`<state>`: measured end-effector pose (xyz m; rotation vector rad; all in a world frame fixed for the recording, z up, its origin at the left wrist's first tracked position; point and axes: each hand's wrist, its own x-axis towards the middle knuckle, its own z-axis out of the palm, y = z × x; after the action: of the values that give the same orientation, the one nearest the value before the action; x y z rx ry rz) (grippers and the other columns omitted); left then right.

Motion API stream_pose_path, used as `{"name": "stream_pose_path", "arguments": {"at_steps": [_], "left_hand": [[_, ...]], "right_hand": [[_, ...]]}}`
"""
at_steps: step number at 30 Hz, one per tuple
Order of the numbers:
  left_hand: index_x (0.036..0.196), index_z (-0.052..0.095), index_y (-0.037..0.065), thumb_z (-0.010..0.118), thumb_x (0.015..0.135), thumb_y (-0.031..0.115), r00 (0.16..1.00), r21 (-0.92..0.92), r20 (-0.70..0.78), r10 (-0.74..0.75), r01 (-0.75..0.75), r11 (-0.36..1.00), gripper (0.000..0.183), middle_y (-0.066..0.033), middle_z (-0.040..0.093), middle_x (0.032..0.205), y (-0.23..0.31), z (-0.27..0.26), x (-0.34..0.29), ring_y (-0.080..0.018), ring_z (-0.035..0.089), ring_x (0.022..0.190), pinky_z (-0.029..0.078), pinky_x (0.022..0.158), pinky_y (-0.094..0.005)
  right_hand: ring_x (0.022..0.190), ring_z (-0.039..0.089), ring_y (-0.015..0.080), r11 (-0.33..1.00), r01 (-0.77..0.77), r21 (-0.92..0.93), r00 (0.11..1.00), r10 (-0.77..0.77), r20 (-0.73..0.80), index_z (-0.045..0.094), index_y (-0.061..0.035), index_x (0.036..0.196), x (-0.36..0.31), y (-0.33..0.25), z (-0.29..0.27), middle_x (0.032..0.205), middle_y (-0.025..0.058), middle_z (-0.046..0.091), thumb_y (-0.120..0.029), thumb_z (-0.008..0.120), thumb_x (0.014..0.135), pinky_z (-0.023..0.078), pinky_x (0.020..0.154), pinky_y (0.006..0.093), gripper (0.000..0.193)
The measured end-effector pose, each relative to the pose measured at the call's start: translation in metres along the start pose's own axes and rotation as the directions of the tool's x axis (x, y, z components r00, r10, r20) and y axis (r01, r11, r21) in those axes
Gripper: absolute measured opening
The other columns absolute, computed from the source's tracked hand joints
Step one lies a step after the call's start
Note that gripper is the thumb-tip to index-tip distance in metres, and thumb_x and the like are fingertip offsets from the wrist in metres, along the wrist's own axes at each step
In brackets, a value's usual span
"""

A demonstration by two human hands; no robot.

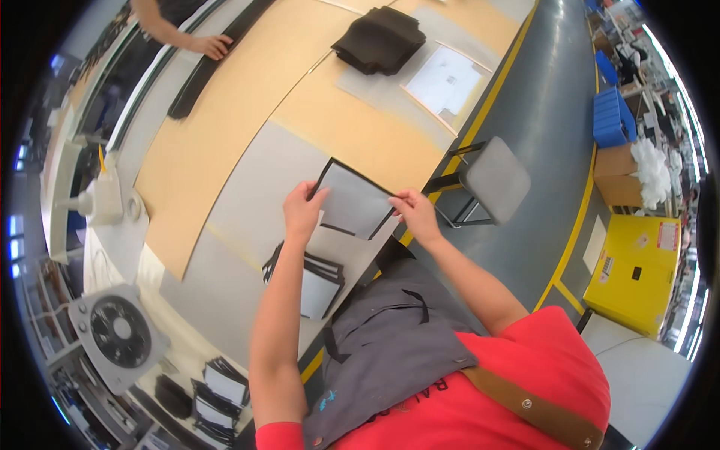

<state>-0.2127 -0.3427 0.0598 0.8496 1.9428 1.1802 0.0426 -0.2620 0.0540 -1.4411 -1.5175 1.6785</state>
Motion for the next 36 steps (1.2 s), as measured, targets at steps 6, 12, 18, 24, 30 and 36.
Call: {"name": "stream_pose_path", "arguments": {"at_steps": [6, 12, 18, 24, 30, 36], "left_hand": [[0.099, 0.071, 0.001, 0.069, 0.088, 0.025, 0.997, 0.142, 0.052, -0.057, 0.050, 0.989, 0.026, -0.0079, 0.072, 0.085, 0.035, 0.098, 0.101, -0.0164, 0.066, 0.077, 0.051, 0.073, -0.0313], [0.098, 0.071, 0.001, 0.071, 0.087, 0.026, 0.983, 0.288, 0.074, -0.168, 0.140, 0.947, 0.027, -0.0076, 0.072, 0.087, 0.047, 0.152, 0.159, -0.0166, 0.066, 0.079, 0.051, 0.075, -0.0308], [0.094, 0.072, 0.002, 0.073, 0.084, 0.026, 0.985, 0.386, 0.052, -0.166, 0.134, 0.913, 0.026, -0.0087, 0.071, 0.086, 0.038, 0.160, 0.167, -0.0198, 0.067, 0.079, 0.052, 0.074, -0.0330], [0.091, 0.071, 0.003, 0.074, 0.082, 0.027, 0.996, 0.427, -0.017, -0.089, 0.087, 0.900, 0.025, -0.0085, 0.071, 0.086, 0.036, 0.166, 0.164, -0.0214, 0.067, 0.079, 0.053, 0.074, -0.0349], [0.085, 0.070, 0.004, 0.074, 0.081, 0.023, 0.997, 0.414, -0.054, -0.062, 0.079, 0.907, 0.020, -0.0109, 0.067, 0.083, 0.031, 0.169, 0.163, -0.0264, 0.065, 0.079, 0.051, 0.072, -0.0393], [0.087, 0.072, 0.005, 0.074, 0.081, 0.025, 0.994, 0.356, -0.089, -0.067, 0.095, 0.930, 0.021, -0.0098, 0.070, 0.081, 0.029, 0.172, 0.166, -0.0262, 0.067, 0.074, 0.052, 0.069, -0.0396]], "right_hand": [[0.067, 0.064, 0.0079, 0.997, -0.022, 0.076, 0.981, 0.037, -0.191, 0.064, -0.0024, 0.098, 0.091, 0.012, -0.069, 0.077, 0.0022, 0.067, -0.020, 0.065, 0.094, 0.049, 0.057, 0.0242, 0.018], [0.072, 0.063, 0.0178, 0.933, 0.082, -0.350, 0.956, -0.173, -0.235, 0.063, -0.0026, 0.093, 0.150, 0.012, -0.104, 0.082, 0.0084, 0.065, -0.022, 0.067, 0.091, 0.049, 0.065, 0.0313, 0.020], [0.073, 0.060, 0.0211, 0.921, 0.047, -0.388, 0.969, -0.136, -0.205, 0.061, -0.0036, 0.087, 0.161, 0.011, -0.109, 0.085, 0.0088, 0.060, -0.021, 0.069, 0.086, 0.049, 0.068, 0.0336, 0.019], [0.073, 0.061, 0.0212, 0.925, 0.011, -0.381, 0.977, -0.090, -0.192, 0.061, -0.0038, 0.087, 0.162, 0.010, -0.109, 0.084, 0.0086, 0.060, -0.020, 0.069, 0.086, 0.050, 0.069, 0.0334, 0.018], [0.072, 0.061, 0.0217, 0.913, 0.043, -0.405, 0.972, -0.133, -0.196, 0.062, -0.0035, 0.085, 0.163, 0.011, -0.108, 0.084, 0.0090, 0.060, -0.020, 0.069, 0.085, 0.050, 0.068, 0.0342, 0.018], [0.071, 0.061, 0.0218, 0.908, 0.052, -0.415, 0.960, -0.160, -0.230, 0.063, -0.0032, 0.086, 0.163, 0.012, -0.107, 0.080, 0.0095, 0.061, -0.021, 0.069, 0.086, 0.049, 0.067, 0.0346, 0.019]]}}
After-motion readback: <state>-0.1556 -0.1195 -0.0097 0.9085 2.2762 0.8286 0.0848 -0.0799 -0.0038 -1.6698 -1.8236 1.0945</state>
